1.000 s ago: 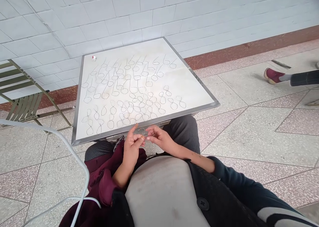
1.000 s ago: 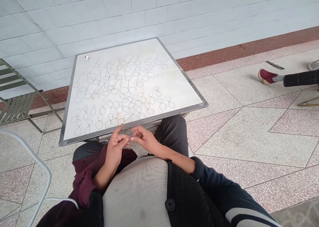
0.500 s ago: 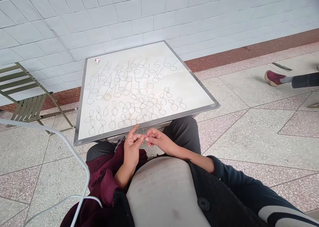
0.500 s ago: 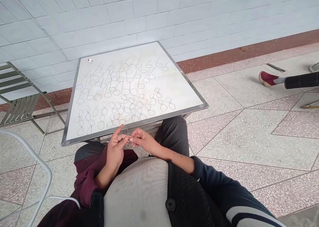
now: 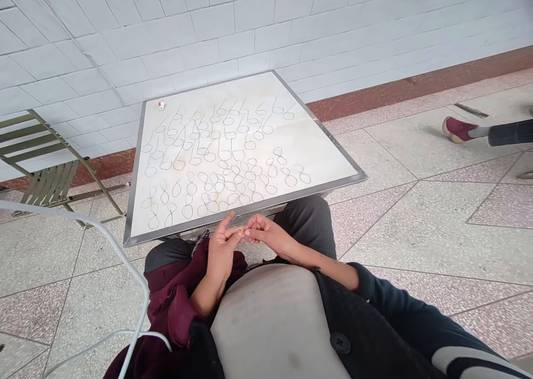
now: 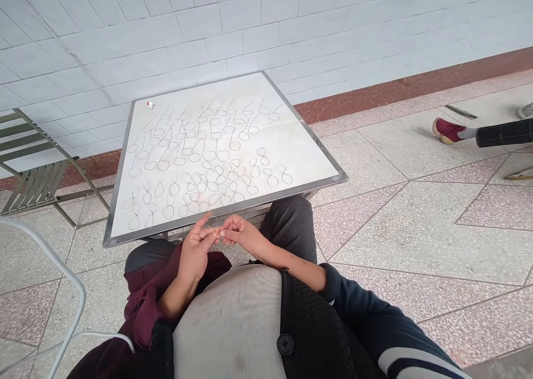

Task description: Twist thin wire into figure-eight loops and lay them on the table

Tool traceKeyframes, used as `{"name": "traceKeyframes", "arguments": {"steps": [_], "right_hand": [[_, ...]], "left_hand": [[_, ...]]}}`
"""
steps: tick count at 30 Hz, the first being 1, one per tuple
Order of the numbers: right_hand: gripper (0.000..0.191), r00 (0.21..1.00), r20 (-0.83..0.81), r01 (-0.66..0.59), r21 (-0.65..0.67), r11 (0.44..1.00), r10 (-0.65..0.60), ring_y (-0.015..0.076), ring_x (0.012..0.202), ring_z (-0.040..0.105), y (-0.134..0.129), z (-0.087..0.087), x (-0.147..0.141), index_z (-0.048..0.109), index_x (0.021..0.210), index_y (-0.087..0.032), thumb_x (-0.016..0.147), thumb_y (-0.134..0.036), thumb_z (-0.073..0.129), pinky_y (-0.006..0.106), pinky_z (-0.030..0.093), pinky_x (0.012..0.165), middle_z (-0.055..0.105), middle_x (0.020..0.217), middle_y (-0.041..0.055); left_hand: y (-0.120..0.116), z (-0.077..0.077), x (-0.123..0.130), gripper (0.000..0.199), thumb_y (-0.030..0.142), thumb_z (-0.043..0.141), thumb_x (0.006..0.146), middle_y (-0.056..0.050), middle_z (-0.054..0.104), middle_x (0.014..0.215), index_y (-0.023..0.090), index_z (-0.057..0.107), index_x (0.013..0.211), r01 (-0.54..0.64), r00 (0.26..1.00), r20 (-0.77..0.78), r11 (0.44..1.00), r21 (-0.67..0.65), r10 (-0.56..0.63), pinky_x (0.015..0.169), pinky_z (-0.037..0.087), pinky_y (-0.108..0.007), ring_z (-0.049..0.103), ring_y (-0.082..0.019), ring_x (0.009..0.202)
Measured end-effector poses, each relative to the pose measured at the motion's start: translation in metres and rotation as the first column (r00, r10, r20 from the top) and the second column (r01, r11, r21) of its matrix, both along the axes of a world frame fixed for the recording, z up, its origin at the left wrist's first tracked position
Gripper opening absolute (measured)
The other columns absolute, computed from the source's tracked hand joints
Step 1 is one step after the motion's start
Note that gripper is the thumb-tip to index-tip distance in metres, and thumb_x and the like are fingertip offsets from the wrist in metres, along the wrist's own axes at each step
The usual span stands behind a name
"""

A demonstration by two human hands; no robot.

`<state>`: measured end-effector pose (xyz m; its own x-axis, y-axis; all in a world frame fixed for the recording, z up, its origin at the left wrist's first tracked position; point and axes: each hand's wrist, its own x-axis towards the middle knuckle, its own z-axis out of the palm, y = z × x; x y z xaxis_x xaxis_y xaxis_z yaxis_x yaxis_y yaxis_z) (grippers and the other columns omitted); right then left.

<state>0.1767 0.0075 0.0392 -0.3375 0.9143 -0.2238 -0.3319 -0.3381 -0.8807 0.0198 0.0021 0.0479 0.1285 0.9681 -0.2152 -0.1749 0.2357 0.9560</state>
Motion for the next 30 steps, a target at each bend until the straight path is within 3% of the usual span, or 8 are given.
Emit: {"name": "traceKeyframes", "arguments": {"steps": [9,13,18,21,30], "right_hand": [[0.032,0.994,0.059,0.09,0.019,0.996,-0.091,0.0105,0.065,0.054,0.0,-0.0035,0.0041,0.053,0.085,-0.021,0.074,-0.042,0.074,0.025,0.04,0.061,0.059,0.072,-0.0041],[0.032,0.984,0.085,0.15,0.082,0.985,-0.157,0.009,0.061,0.049,0.0004,0.0001,0.0036,0.053,0.079,-0.02,0.075,-0.046,0.072,0.024,0.041,0.06,0.056,0.07,-0.0044],[0.03,0.988,0.111,0.094,0.128,0.987,-0.108,0.0088,0.059,0.049,-0.0006,-0.0018,0.0038,0.056,0.085,-0.021,0.078,-0.048,0.068,0.025,0.042,0.058,0.056,0.074,-0.0036],[0.03,0.989,0.13,0.053,0.15,0.987,-0.073,0.0096,0.063,0.051,-0.0018,-0.0016,0.0041,0.058,0.091,-0.021,0.08,-0.048,0.066,0.026,0.044,0.062,0.057,0.077,-0.0028],[0.024,0.982,0.185,0.015,0.172,0.985,-0.048,0.0095,0.062,0.05,-0.0018,-0.0029,0.0048,0.062,0.087,-0.02,0.081,-0.043,0.066,0.025,0.045,0.062,0.059,0.078,-0.0019]], "left_hand": [[-0.0012,0.0088,-0.0057,0.053,0.035,0.06,0.089,-0.012,0.069,0.116,0.021,0.047,0.138,0.126,0.99,0.073,0.992,-0.011,-0.125,0.091,0.048,-0.035,0.065,-0.018,0.097],[-0.0018,0.0081,-0.0037,0.048,0.033,0.064,0.086,-0.011,0.066,0.121,0.023,0.055,0.132,0.098,0.986,0.139,0.995,-0.018,-0.095,0.089,0.05,-0.036,0.065,-0.019,0.097],[-0.0007,0.0017,-0.0026,0.037,0.029,0.068,0.082,-0.005,0.067,0.102,0.023,0.067,0.118,0.005,0.987,0.162,0.998,-0.059,0.005,0.083,0.053,-0.032,0.067,-0.015,0.086],[-0.0002,0.0021,-0.0036,0.039,0.029,0.069,0.081,-0.003,0.066,0.091,0.022,0.066,0.119,-0.037,0.991,0.124,0.997,-0.069,0.045,0.079,0.055,-0.031,0.066,-0.014,0.08],[0.0005,0.0044,-0.0047,0.053,0.029,0.075,0.074,-0.001,0.068,0.081,0.022,0.062,0.125,-0.025,0.999,0.035,0.999,-0.037,0.026,0.072,0.056,-0.029,0.065,-0.013,0.072]]}}
